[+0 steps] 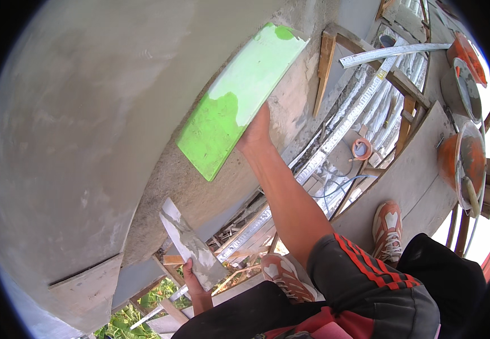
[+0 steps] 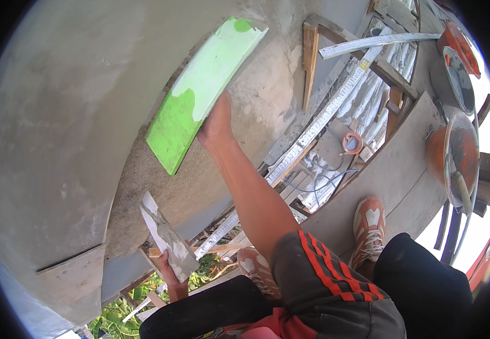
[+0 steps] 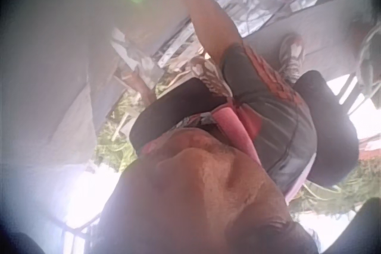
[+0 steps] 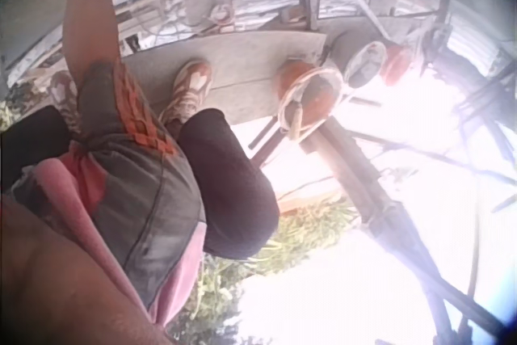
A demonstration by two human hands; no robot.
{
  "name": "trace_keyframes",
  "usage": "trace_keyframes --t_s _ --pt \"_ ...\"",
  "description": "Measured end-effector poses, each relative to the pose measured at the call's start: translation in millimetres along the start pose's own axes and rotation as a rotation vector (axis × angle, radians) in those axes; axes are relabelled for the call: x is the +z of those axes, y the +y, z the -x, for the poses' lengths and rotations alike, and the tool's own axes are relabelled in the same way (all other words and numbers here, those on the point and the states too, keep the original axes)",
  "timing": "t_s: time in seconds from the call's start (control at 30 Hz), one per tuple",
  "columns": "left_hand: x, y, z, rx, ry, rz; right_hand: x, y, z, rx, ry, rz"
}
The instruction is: The person applies and smooths plaster on a wall using a brush, trowel, and float. They repeatedly scoop plaster from a bucket, spread it on the wall, and level the surface with a straightedge and float.
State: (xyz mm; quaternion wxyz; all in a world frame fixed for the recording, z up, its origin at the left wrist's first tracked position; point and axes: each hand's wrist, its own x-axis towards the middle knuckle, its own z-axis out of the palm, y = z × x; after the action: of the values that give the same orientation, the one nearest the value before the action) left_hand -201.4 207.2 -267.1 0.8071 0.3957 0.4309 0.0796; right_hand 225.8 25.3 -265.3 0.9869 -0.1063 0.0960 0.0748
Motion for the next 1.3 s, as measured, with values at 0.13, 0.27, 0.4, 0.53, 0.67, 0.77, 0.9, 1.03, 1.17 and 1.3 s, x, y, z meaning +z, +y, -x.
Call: trace_keyframes --t_s 0.13,0.27,0.4,0.53,0.67,0.77,0.9,1.03,1.17,1.3 --pt "2.6 3.5 4.1 0.028 0.014 0.011 17.4 4.4 -2.5 0.014 -0.016 -0.051" --pt "-4.3 1.1 3.2 0.038 0.027 -0.003 15.0 11.5 -6.4 0.008 -0.078 -0.065" --pt "-9.6 4.0 8.0 0.047 0.022 -0.039 18.8 19.2 -7.0 0.034 -0.080 -0.032" --pt "-6.2 7.8 17.2 0.043 0.055 -0.026 18.4 26.0 -2.4 0.101 -0.108 -0.063" --pt "-6.3 10.0 16.9 0.036 0.030 -0.051 15.6 59.2 33.4 0.249 -0.055 -0.023" --pt "2.5 6.6 11.1 0.045 0.037 -0.045 7.3 85.0 78.2 0.242 0.008 -0.002" --pt "12.0 7.4 1.4 0.077 0.018 -0.030 -6.4 50.6 60.3 0.163 0.049 -0.029" --pt "12.1 3.9 8.5 0.070 -0.021 -0.061 -5.3 -26.4 -15.4 -0.027 -0.021 -0.010" --pt "10.6 -1.3 9.7 0.045 -0.044 -0.085 8.6 -51.6 -44.1 -0.050 -0.009 0.055" --pt "10.2 -2.8 14.1 0.026 -0.050 -0.087 25.4 -42.4 -39.1 0.023 -0.074 0.023"
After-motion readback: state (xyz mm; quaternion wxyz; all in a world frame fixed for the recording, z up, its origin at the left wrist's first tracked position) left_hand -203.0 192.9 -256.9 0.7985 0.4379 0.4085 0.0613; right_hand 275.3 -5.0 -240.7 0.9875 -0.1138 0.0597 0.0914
